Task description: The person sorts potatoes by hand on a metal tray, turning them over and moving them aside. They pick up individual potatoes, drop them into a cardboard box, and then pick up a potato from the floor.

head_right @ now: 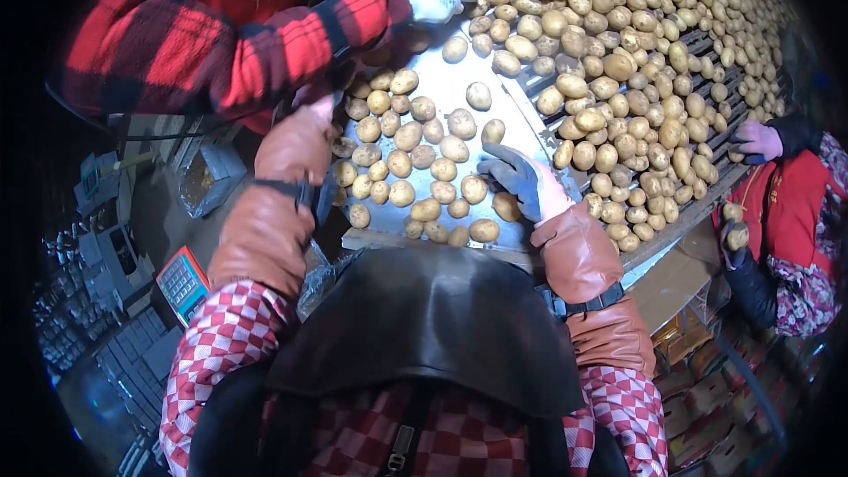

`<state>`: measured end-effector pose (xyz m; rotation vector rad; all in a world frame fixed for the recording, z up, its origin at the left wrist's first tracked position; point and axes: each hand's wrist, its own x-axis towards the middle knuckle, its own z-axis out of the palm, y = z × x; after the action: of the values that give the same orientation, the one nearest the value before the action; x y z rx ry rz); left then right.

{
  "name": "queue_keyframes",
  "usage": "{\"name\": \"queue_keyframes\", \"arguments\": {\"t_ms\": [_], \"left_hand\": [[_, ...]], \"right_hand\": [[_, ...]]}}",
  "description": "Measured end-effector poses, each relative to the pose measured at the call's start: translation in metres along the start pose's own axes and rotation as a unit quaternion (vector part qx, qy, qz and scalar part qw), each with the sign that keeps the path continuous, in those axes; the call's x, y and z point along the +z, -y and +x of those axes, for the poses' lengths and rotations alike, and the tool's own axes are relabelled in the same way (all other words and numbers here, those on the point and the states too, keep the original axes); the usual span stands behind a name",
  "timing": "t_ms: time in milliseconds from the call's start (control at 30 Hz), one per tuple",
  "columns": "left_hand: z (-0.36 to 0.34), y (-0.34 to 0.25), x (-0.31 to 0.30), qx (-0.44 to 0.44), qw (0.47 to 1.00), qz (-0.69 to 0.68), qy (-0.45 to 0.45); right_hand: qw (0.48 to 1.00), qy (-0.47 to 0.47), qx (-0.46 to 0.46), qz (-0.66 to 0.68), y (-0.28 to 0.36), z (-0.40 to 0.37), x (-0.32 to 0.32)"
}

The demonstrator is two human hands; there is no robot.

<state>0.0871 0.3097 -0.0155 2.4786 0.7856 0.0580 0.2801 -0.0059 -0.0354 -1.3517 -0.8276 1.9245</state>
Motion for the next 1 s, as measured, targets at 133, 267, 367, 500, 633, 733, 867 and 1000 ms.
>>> {"name": "queue_keyframes", "arguments": {"t_ms": [133, 267, 367, 500, 633, 733, 867, 1000], "left_hand": [[-0.155, -0.067, 0.057, -0.292, 0.903, -0.309, 0.066], [-0.15, -0.09, 0.088, -0.242, 0.919, -0.251, -0.185], [-0.157, -0.059, 0.104, -0.133, 0.972, 0.108, -0.161], [-0.235, -0.068, 0.127, -0.118, 0.986, 0.116, -0.033], [-0.28, -0.081, 0.141, -0.17, 0.976, 0.123, -0.062], [-0.27, -0.096, 0.149, -0.242, 0.956, 0.061, -0.153], [-0.225, -0.147, 0.15, 0.049, 0.998, 0.023, 0.022], [-0.208, -0.12, 0.148, 0.058, 0.986, 0.141, 0.063]], "right_hand": [[0.967, -0.041, 0.017, 0.251, 0.016, 0.005, 0.037], [0.987, 0.028, -0.013, 0.16, -0.028, 0.024, 0.024], [0.98, -0.101, 0.033, 0.169, -0.012, -0.027, 0.003], [0.953, -0.298, 0.039, 0.041, 0.017, -0.146, -0.016], [0.83, -0.416, 0.165, -0.333, -0.121, -0.246, -0.166], [0.845, -0.493, 0.027, -0.203, -0.154, -0.251, -0.192], [0.892, -0.382, 0.162, -0.179, -0.033, -0.14, -0.052], [0.906, -0.226, 0.105, -0.344, -0.063, -0.074, -0.037]]}}
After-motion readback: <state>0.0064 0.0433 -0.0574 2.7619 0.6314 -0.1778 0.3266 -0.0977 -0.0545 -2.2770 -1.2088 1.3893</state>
